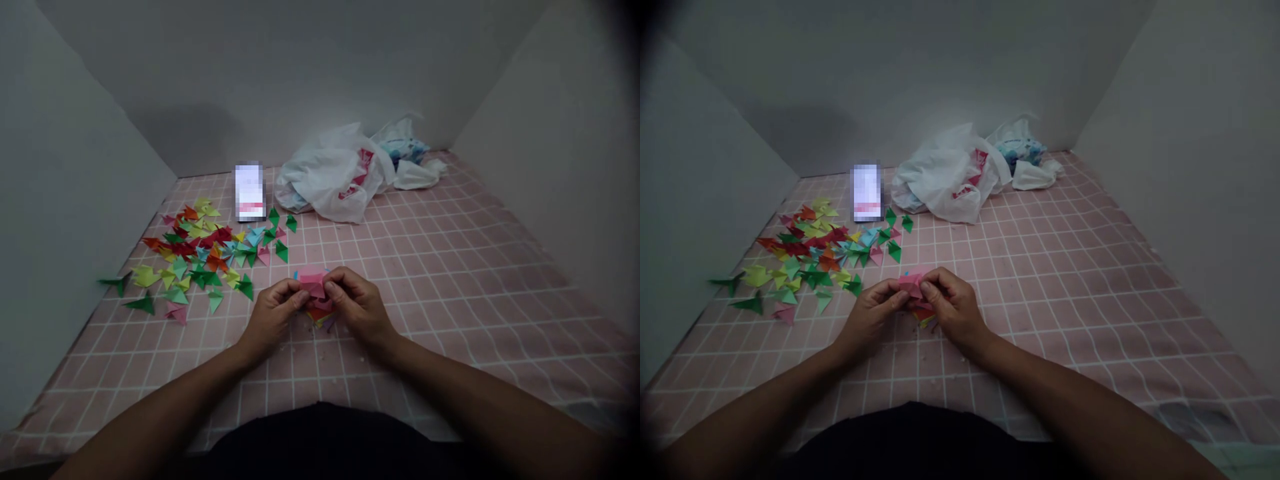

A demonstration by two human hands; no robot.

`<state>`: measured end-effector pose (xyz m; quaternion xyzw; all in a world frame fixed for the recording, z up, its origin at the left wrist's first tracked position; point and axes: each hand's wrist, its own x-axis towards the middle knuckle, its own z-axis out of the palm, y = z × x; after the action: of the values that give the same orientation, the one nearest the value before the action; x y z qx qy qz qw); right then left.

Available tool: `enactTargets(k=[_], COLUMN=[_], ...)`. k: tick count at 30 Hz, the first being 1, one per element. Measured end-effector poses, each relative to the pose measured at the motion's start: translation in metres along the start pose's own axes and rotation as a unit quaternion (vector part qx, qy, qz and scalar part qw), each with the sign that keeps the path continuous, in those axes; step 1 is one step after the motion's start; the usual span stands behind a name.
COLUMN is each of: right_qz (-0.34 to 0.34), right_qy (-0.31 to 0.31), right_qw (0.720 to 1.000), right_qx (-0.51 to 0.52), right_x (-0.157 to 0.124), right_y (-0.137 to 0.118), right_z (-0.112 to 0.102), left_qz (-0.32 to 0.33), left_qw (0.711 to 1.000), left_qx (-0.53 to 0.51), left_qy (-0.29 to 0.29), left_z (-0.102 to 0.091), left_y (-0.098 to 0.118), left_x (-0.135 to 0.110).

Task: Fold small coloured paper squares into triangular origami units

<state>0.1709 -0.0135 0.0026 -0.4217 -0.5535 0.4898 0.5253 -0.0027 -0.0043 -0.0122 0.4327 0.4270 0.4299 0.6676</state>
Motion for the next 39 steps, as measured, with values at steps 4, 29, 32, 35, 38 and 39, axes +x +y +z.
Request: enactTargets(k=[4,29,32,35,38,39], right_qz=[-0.002,0.066,0.046,0.043,0.039,0.037], right_qy=[0.01,-0.021,-0.019,-0.022,-0.009,-0.004], right_qw=[1.0,0.994,0.996,0.996,0.997,0.998], right_qx=[-0.011,0.083,0.077,0.076,0.062,0.052], right_x=[0.001,-0.0015,-0.0005,-0.0001,-0.0001,0.0001], right_y=[0.0021,0.0065,0.0044,0.0026,0.0027,0.0029], right_z=[-0.0011,0.0011,0.0009,0.0006,0.0,-0.0003], left_qz=[0.01,0.053,0.051,0.038,0.018,0.015], left_qw=[1.0,0.994,0.995,0.996,0.997,0.996], left_qx=[0.01,0.091,0.087,0.076,0.077,0.087], left_qy=[0.0,-0.014,-0.01,-0.005,-0.002,-0.004], left_z=[-0.0001,-0.0009,-0.0008,-0.0007,-0.0015,-0.0019], left_y=[0.0002,0.005,0.005,0.0056,0.0084,0.01], left_x=[-0.0001,-0.0044,-0.0046,-0.0046,-0.004,-0.0035])
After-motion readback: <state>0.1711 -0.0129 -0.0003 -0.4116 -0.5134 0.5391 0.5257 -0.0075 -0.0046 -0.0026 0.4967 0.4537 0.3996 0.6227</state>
